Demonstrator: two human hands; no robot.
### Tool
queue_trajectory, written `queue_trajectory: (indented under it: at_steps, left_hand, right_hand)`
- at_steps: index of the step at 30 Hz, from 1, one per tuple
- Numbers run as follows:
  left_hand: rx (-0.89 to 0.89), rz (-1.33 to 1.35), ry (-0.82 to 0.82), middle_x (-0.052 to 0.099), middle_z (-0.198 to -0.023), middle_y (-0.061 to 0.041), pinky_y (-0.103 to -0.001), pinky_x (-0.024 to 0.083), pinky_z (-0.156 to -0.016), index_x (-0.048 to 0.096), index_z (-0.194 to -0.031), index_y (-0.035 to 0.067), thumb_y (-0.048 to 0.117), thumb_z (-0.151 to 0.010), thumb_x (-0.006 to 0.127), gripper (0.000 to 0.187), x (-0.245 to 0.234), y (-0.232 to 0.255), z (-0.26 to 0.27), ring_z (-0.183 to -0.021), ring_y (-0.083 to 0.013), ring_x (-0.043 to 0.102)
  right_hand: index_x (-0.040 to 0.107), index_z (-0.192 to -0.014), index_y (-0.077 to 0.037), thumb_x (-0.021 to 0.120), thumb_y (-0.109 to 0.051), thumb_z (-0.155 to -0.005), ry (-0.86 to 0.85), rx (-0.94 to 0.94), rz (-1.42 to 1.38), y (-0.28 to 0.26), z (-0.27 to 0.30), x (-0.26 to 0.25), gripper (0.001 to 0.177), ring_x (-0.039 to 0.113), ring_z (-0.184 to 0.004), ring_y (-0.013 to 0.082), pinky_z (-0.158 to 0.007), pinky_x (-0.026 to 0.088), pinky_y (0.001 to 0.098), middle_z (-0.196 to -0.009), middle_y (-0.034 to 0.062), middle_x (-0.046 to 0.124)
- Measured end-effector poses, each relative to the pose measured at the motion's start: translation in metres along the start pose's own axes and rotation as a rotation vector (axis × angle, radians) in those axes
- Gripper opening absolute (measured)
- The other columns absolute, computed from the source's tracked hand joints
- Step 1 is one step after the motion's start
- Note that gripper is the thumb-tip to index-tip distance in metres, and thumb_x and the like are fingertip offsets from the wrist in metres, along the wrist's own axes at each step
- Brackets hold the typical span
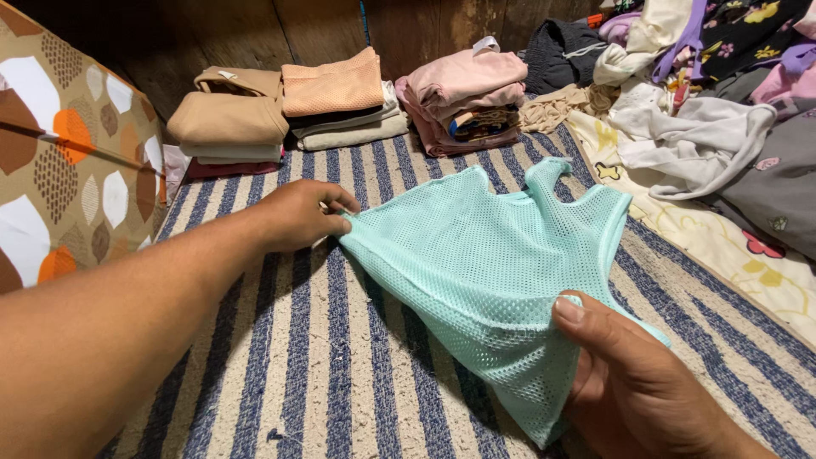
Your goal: The person picks up a light orange tank top and a light blue tank top from a pile of clothes, spreads them out on a striped surface, and folds each one by hand into a rectangular shape.
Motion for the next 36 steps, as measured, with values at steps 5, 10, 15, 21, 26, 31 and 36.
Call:
queue_trajectory:
  at_steps: [5,10,15,21,26,31,36]
  left_hand:
    - [0.074,-0.039,-0.04,0.08,-0.103,-0.004,-0.035,0.056,-0.089,0.077,-0.107,0.015,0.02,-0.086,0.076,0.022,-0.006,0.004,0.006,-0.093,-0.0169,0.073]
    - [0.056,0.03,0.058,0.078,-0.101,-0.003,-0.033,0.054,-0.088,0.077,-0.106,0.014,0.026,-0.095,0.071,0.018,-0.014,-0.007,0.008,-0.093,-0.0142,0.072]
    - [-0.088,0.24,0.068,0.079,-0.098,-0.005,-0.032,0.058,-0.077,0.075,-0.107,0.014,0.027,-0.095,0.068,0.019,-0.023,-0.02,0.008,-0.088,-0.0153,0.073]
    - [-0.118,0.499,0.085,0.077,-0.1,-0.006,-0.03,0.056,-0.068,0.072,-0.111,0.012,0.025,-0.097,0.065,0.021,-0.036,-0.034,0.003,-0.087,-0.0144,0.072]
    - [-0.093,0.646,0.131,0.074,-0.104,-0.005,-0.028,0.054,-0.07,0.068,-0.115,0.009,0.028,-0.1,0.061,0.026,-0.047,-0.048,0.001,-0.09,-0.0105,0.07]
    - [-0.039,0.632,0.163,0.066,-0.098,-0.006,-0.027,0.052,-0.072,0.068,-0.124,0.007,0.028,-0.103,0.062,0.03,-0.05,-0.047,-0.006,-0.083,-0.0122,0.059]
    - [0.027,0.231,0.111,0.074,-0.099,-0.008,-0.031,0.053,-0.069,0.074,-0.123,0.013,0.025,-0.101,0.062,0.028,-0.06,-0.011,-0.006,-0.08,-0.0175,0.061]
  right_hand:
    - [0.034,-0.156,-0.001,0.061,-0.034,-0.102,-0.077,-0.047,0.04,0.0,-0.002,-0.007,0.069,0.051,-0.137,0.0343,-0.112,0.038,0.0564,-0.149,0.0192,0.059]
    - [0.033,-0.154,0.001,0.05,-0.03,-0.108,-0.035,-0.033,-0.136,0.003,-0.009,-0.019,0.057,0.058,-0.132,0.0399,-0.105,0.04,0.0604,-0.145,0.0262,0.055]
    - [0.036,-0.148,0.006,0.036,-0.031,-0.109,0.124,-0.13,-0.094,0.001,-0.014,-0.025,0.053,0.065,-0.129,0.0364,-0.104,0.045,0.0533,-0.141,0.0292,0.058]
    - [0.044,-0.146,0.004,0.032,-0.032,-0.108,0.314,-0.079,-0.014,-0.018,-0.015,-0.007,0.053,0.066,-0.125,0.0302,-0.103,0.046,0.0478,-0.139,0.0223,0.063]
    - [0.051,-0.15,-0.007,0.024,-0.034,-0.113,0.769,0.228,0.267,-0.034,-0.007,0.018,0.053,0.064,-0.115,0.0278,-0.098,0.051,0.0459,-0.134,0.0199,0.067]
    - [0.059,-0.134,-0.001,0.035,-0.036,-0.112,0.729,0.19,0.563,-0.037,-0.009,-0.001,0.048,0.065,-0.088,0.0282,-0.075,0.05,0.0402,-0.106,0.0208,0.076]
    - [0.066,-0.113,0.006,0.042,-0.044,-0.117,0.687,-0.174,1.097,-0.078,-0.024,-0.071,0.055,0.061,-0.077,0.0306,-0.069,0.052,0.0425,-0.092,0.0203,0.071]
Point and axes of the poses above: each hand's wrist, its own z-axis away from the middle knuckle, its own x-axis out of the palm, y = z × x, the point moved 3 cm from there along -z, towards the middle knuckle
